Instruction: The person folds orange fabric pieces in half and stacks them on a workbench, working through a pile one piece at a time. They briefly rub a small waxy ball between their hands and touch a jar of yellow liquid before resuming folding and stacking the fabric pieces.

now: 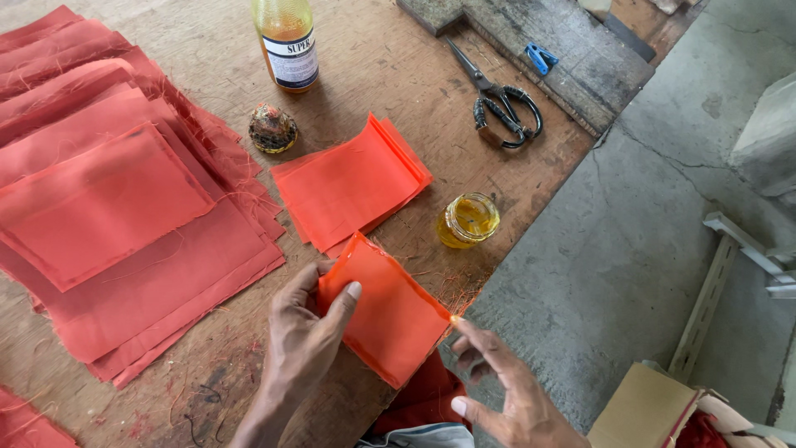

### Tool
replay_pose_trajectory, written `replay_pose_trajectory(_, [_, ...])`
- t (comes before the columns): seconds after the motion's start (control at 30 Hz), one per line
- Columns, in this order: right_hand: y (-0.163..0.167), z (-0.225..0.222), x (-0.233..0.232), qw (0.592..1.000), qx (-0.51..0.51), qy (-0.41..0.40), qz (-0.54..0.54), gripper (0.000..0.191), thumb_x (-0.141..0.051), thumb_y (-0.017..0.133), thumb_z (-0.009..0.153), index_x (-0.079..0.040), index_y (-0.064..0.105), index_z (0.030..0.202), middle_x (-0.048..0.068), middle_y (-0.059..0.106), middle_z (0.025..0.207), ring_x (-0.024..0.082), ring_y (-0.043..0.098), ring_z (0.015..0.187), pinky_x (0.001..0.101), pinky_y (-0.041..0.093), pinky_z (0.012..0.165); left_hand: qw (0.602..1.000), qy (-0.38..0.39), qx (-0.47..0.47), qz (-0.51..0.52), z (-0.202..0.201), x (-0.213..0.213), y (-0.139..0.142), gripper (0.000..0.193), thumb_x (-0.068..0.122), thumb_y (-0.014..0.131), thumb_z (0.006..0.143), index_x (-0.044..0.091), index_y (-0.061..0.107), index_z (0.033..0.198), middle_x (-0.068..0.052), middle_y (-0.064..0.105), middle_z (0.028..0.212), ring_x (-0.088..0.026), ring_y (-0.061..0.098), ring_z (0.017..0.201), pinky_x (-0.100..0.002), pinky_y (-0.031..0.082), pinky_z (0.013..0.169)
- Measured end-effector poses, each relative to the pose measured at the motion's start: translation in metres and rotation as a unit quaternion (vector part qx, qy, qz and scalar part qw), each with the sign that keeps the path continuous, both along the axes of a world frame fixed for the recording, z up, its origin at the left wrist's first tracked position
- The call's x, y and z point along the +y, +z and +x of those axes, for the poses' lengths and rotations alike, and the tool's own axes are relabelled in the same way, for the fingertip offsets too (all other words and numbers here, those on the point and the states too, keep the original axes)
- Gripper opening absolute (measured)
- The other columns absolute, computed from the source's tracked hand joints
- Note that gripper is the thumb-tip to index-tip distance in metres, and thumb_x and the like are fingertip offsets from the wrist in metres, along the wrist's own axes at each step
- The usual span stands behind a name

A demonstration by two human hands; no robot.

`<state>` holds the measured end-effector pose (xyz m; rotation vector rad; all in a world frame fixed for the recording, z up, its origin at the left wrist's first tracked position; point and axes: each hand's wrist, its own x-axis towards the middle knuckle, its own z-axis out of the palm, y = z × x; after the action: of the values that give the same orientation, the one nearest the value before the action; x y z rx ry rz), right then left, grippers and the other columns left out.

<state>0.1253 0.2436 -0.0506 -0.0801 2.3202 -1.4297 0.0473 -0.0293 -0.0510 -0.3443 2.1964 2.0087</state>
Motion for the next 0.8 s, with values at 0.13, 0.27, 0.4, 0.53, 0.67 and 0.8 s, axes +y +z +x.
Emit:
replay_pose_trajectory(0.13, [0.009, 0.009, 0.005, 0.977, 0.172, -0.078, -0.096, 0.082, -0.009, 0.076, 0.081, -0.011, 0.043, 0.156, 0.013, 0.064, 0.118, 0.022, 0.066, 0.106, 0.0396, 0.060, 0.091, 0.980, -0.057, 0.008, 0.192, 0.017, 0.002, 0.015, 0.027, 0.021, 0.074, 0.094, 0.002, 0.067, 0.112, -0.006, 0.075, 0.097, -0.012, 0.070, 0.089, -0.032, 0.059, 0.078])
replay_pose_trajectory(0.27, [0.022, 0.017, 0.024, 0.939, 0.270, -0.109, -0.181, 0.080, -0.001, 0.075, 0.082, -0.009, 0.046, 0.156, 0.012, 0.065, 0.120, 0.020, 0.065, 0.103, 0.0347, 0.057, 0.086, 0.931, -0.085, -0.022, 0.353, 0.026, 0.011, 0.023, 0.027, 0.020, 0.073, 0.095, -0.001, 0.065, 0.111, -0.007, 0.072, 0.102, -0.014, 0.068, 0.098, -0.033, 0.058, 0.088])
replay_pose_trajectory(0.4, [0.019, 0.021, 0.032, 0.937, 0.274, -0.098, -0.192, 0.081, -0.002, 0.076, 0.081, -0.008, 0.045, 0.156, 0.012, 0.065, 0.117, 0.019, 0.065, 0.101, 0.0343, 0.056, 0.085, 0.970, -0.084, -0.027, 0.225, 0.011, 0.015, 0.013, 0.024, 0.021, 0.071, 0.090, 0.005, 0.066, 0.107, -0.004, 0.075, 0.096, -0.010, 0.069, 0.089, -0.029, 0.059, 0.081])
replay_pose_trajectory(0.53, [0.001, 0.022, 0.025, 0.964, 0.209, -0.087, -0.144, 0.082, -0.005, 0.075, 0.081, -0.011, 0.043, 0.156, 0.010, 0.065, 0.108, 0.018, 0.066, 0.095, 0.0362, 0.060, 0.081, 0.996, -0.066, -0.036, 0.040, 0.001, 0.009, 0.002, 0.018, 0.024, 0.071, 0.092, 0.007, 0.067, 0.098, -0.001, 0.068, 0.077, -0.009, 0.061, 0.067, -0.029, 0.056, 0.062])
replay_pose_trajectory(0.67, [-0.019, 0.020, 0.022, 0.986, 0.105, -0.046, -0.123, 0.085, -0.007, 0.076, 0.080, -0.016, 0.038, 0.156, 0.009, 0.064, 0.107, 0.019, 0.065, 0.092, 0.0383, 0.062, 0.082, 0.999, -0.050, -0.001, -0.007, 0.000, 0.005, -0.002, 0.015, 0.022, 0.069, 0.093, 0.008, 0.065, 0.094, 0.005, 0.060, 0.072, -0.005, 0.054, 0.064, -0.026, 0.051, 0.057])
replay_pose_trajectory(0.8, [-0.033, 0.016, 0.020, 0.992, 0.044, -0.027, -0.111, 0.092, -0.010, 0.078, 0.078, -0.018, 0.033, 0.158, 0.009, 0.061, 0.109, 0.019, 0.065, 0.091, 0.0391, 0.062, 0.082, 0.999, -0.018, -0.005, -0.030, 0.000, 0.005, -0.004, 0.016, 0.023, 0.070, 0.092, 0.008, 0.065, 0.094, 0.004, 0.051, 0.068, -0.006, 0.043, 0.059, -0.027, 0.041, 0.051])
